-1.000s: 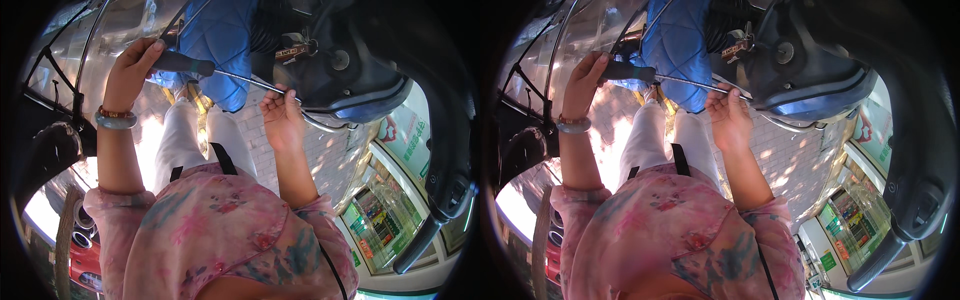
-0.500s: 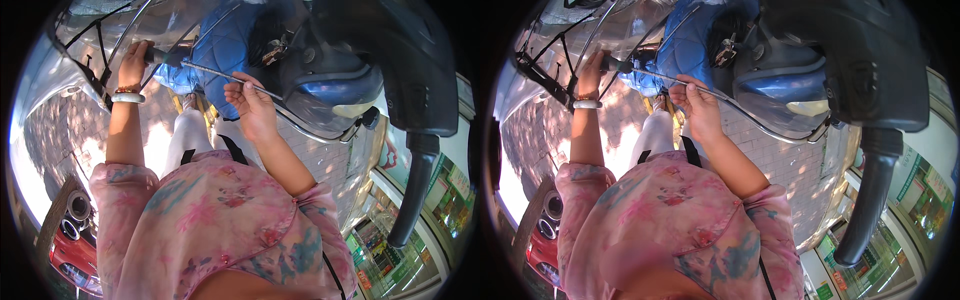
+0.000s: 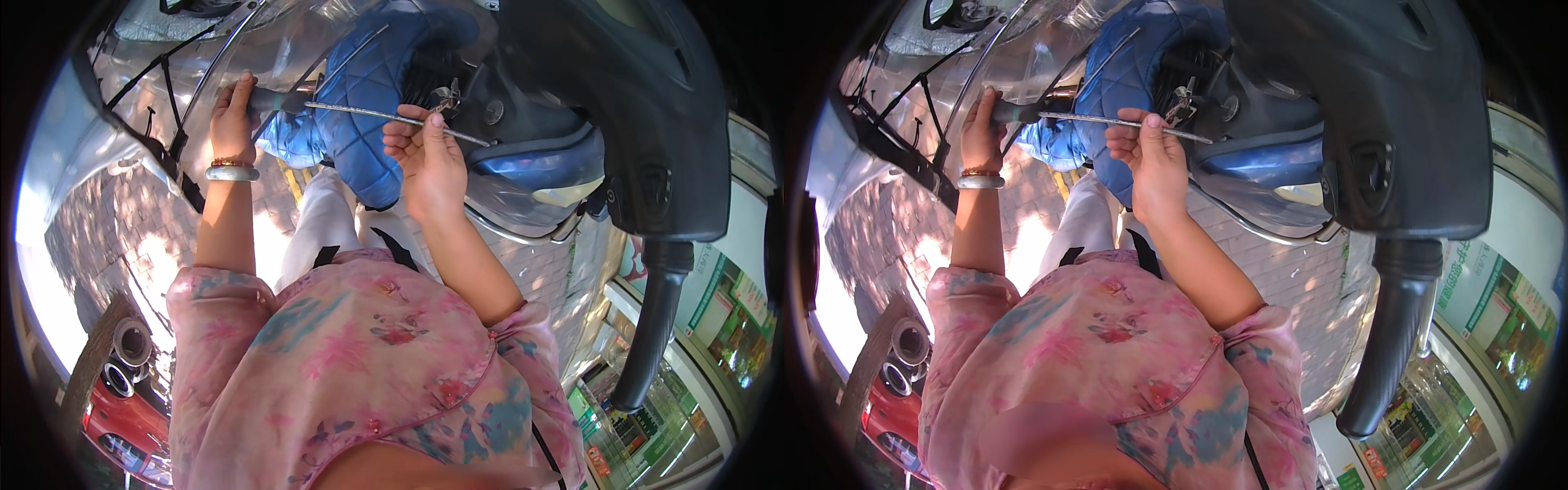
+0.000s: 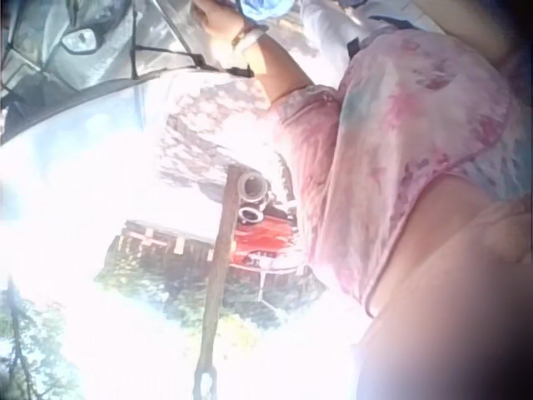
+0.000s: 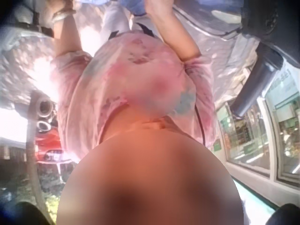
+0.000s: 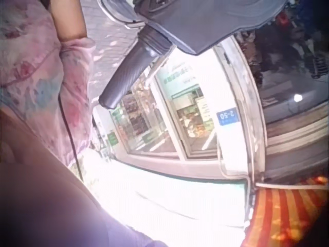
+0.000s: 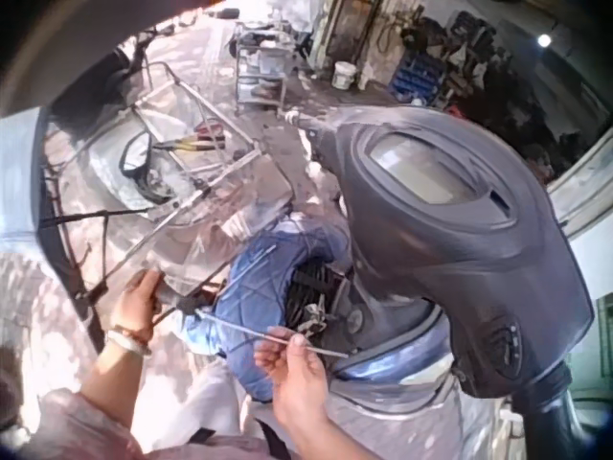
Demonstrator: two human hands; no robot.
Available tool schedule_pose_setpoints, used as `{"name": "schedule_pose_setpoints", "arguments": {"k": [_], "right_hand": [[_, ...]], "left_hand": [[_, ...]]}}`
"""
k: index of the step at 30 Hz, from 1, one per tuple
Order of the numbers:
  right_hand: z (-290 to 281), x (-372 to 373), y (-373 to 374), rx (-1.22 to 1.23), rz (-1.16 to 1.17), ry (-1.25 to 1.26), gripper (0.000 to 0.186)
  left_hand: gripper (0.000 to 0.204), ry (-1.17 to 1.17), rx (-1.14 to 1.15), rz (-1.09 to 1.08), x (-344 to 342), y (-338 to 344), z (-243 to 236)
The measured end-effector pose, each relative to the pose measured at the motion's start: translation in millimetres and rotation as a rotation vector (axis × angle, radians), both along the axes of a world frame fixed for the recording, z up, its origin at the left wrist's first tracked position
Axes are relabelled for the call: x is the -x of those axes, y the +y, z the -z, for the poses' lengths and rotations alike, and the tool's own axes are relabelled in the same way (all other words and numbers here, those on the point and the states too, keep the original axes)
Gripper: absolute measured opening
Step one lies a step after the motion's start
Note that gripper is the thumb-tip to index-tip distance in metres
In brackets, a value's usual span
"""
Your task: The person adjusts the front fairing of a scooter, then uses a screwdriver to tighten screws on the handlebar assembly and dashboard area. The person works on the scooter outdoors on a paved surface.
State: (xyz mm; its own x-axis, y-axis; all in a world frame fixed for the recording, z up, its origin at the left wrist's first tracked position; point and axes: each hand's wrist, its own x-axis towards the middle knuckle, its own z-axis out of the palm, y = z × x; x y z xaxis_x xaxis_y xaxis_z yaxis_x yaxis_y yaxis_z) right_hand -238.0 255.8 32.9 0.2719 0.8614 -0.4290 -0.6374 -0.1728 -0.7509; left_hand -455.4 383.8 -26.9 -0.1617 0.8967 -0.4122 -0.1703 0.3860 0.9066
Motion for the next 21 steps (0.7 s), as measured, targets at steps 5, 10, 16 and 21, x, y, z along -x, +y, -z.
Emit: {"name": "schedule_pose_setpoints", "arguments": {"k": [5,10,16,21], "right_hand": [[3,-6,8,0.039,0.148,0.111,0.037],[4,-7,13,0.047,0.188,0.133,0.036],[4,-6,18,0.092,0.224,0.137,0.037],[4,-8,18,0.101,0.231,0.132,0.036]], "left_hand": [[0.024,0.036,-0.070,0.001,-32,31,1],[0.019,0.035,-0.017,-0.004,-40,49,2],[0.015,-0.035,-0.052,0.066,-36,59,9],[0.016,-0.040,-0.052,0.102,-36,61,13]]}}
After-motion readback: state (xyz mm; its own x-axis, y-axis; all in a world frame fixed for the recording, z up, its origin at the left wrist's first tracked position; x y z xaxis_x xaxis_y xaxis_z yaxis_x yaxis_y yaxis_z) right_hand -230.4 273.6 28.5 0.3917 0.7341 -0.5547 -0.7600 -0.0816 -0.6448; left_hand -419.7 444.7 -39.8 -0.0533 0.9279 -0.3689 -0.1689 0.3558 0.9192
